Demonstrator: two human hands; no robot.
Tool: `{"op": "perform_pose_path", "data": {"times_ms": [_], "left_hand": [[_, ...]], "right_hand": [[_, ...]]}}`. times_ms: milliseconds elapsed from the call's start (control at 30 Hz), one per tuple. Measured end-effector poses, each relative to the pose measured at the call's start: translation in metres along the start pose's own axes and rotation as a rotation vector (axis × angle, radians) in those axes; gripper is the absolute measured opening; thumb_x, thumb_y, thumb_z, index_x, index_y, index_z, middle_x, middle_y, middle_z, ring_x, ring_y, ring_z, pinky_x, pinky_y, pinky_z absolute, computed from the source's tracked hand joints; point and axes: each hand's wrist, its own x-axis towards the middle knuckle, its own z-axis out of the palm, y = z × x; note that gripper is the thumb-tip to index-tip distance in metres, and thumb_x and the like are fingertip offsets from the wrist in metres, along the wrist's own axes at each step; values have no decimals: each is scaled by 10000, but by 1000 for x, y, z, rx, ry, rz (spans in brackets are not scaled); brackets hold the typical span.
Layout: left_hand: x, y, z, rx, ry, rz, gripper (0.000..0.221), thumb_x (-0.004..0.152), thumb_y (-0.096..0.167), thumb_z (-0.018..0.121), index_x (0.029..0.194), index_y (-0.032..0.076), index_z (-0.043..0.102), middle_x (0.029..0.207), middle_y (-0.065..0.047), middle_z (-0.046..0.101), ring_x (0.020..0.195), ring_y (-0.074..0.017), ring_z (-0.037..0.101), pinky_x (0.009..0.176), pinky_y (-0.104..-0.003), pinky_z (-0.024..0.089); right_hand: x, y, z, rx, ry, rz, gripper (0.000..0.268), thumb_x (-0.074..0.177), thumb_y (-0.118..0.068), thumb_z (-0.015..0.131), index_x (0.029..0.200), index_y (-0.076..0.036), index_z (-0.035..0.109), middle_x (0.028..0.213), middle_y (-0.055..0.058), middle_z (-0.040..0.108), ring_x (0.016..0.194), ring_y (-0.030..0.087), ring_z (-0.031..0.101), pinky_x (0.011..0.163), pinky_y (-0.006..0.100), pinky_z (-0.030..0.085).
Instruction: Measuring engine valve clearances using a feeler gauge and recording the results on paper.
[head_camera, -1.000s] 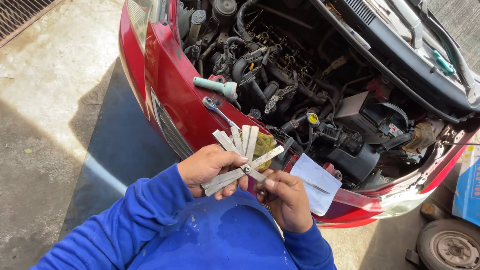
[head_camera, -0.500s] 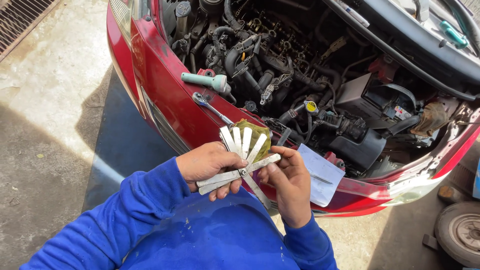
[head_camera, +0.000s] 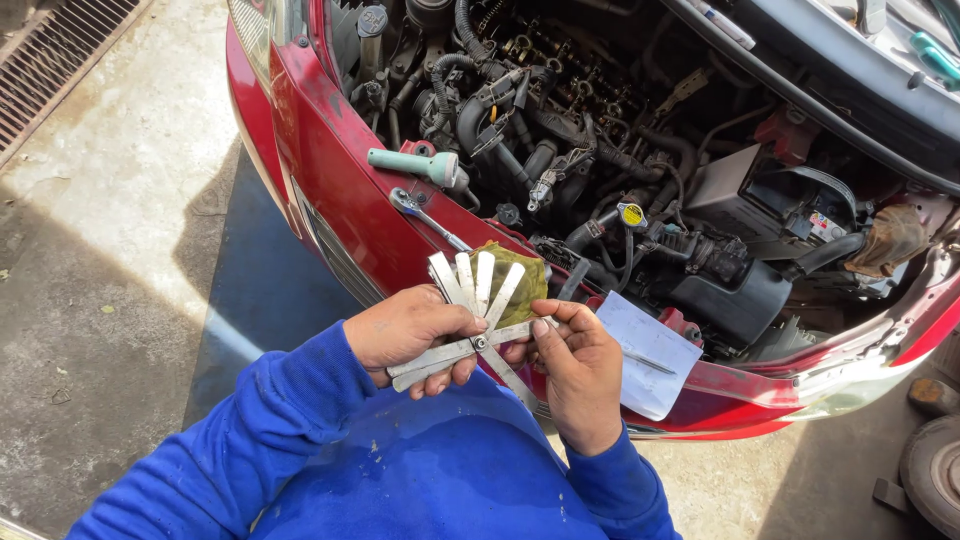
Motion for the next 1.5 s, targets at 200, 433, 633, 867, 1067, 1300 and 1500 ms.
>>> {"op": "perform_pose_path", "data": {"times_ms": [200, 433, 633, 867, 1067, 1300, 1500], "left_hand": [[0, 0, -2, -18, -6, -13, 379, 1017, 211, 526, 888, -112, 674, 658, -197, 665, 378, -200, 537, 284, -287, 415], [5, -9, -5, -43, -15, 53, 303, 972, 163, 526, 895, -103, 647, 672, -202, 670, 384, -206, 563, 276, -277, 417], [-1, -10, -3, -110, -34, 109, 339, 878, 77, 539, 630, -127, 648, 488, -244, 584, 319, -236, 556, 246, -301, 427], [2, -19, -4, -278, -63, 137, 278, 814, 23, 566, 605, -151, 622, 530, -305, 595, 310, -271, 591, 224, -333, 463], [4, -30, -11, -276, -62, 119, 276, 790, 48, 563, 618, -158, 627, 537, -318, 602, 314, -281, 595, 225, -340, 464], [1, -33, -6, -296, -91, 126, 260, 774, 36, 560, 625, -168, 621, 540, -335, 586, 312, -299, 591, 222, -355, 459], [0, -35, -7, -344, -94, 116, 240, 768, 14, 549, 628, -173, 603, 547, -352, 580, 310, -311, 588, 218, -360, 454]], "right_hand": [[2, 2, -1, 32, -36, -40, 202, 981, -48, 593, 1143, 71, 611, 650, 232, 685, 610, 279, 730, 580, 333, 605], [2, 3, -2, -2, 35, -2, 160, 952, -32, 608, 1091, 45, 630, 695, 239, 707, 608, 287, 744, 573, 304, 588], [14, 5, -6, -61, -89, -94, 338, 948, -17, 621, 1281, 26, 580, 921, 211, 722, 746, 259, 750, 698, 338, 627], [32, 15, -5, -65, -183, -240, 314, 946, 54, 628, 1255, 93, 662, 981, 207, 725, 793, 215, 727, 698, 310, 626], [30, 17, 0, -64, -168, -229, 334, 894, 105, 667, 1226, 117, 637, 853, 189, 703, 724, 228, 730, 648, 314, 612], [29, 21, -7, -18, -144, -207, 245, 877, 111, 695, 1109, 120, 617, 796, 161, 627, 657, 241, 709, 609, 324, 597], [23, 19, -8, -6, -108, -198, 247, 860, 105, 722, 1081, 108, 609, 794, 150, 620, 649, 235, 715, 599, 319, 604]]}}
